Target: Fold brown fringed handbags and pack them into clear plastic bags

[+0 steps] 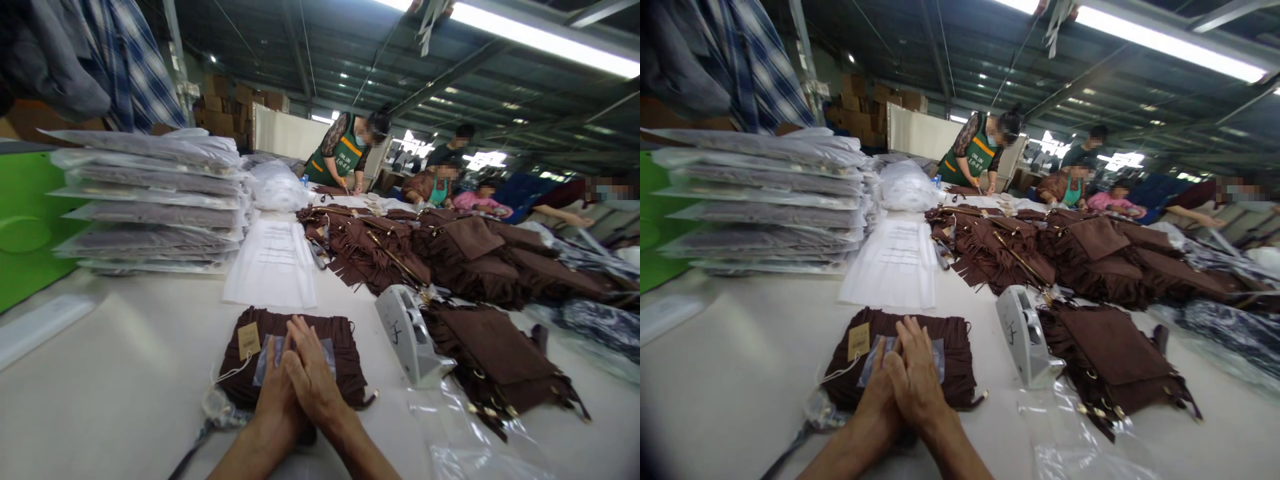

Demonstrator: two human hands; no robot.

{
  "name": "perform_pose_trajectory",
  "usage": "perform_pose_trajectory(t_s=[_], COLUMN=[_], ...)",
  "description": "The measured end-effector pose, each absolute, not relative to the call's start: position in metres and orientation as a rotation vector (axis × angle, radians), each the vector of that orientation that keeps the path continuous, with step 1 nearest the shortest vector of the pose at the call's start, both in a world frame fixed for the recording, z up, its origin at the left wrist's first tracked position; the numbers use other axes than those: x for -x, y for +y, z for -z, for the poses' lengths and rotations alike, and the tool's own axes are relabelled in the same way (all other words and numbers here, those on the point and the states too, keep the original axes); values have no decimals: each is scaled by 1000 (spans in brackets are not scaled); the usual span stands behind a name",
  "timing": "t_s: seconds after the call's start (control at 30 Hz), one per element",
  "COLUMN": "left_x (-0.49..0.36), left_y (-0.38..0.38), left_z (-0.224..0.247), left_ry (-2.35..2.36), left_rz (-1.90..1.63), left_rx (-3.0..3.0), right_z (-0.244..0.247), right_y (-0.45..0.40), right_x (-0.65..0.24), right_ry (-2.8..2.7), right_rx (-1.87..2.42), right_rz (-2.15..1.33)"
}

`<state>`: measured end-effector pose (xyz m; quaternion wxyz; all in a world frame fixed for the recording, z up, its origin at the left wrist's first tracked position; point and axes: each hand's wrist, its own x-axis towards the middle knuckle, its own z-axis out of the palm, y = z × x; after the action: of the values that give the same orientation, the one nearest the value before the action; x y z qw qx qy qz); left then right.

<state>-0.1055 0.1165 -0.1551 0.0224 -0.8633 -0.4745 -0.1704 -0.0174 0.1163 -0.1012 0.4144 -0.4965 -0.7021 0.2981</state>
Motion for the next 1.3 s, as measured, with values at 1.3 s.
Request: perform_pose_trajectory(t_s=[1.3], left_x=[195], left_y=[236], left_z=[49], left_ry=[-1891], left_rz=[421], left_rx=[2599], right_z=[110], right_y=[195], right_x=[39], right_ry=[-1651], right_rx=[994], right_rz=[-775])
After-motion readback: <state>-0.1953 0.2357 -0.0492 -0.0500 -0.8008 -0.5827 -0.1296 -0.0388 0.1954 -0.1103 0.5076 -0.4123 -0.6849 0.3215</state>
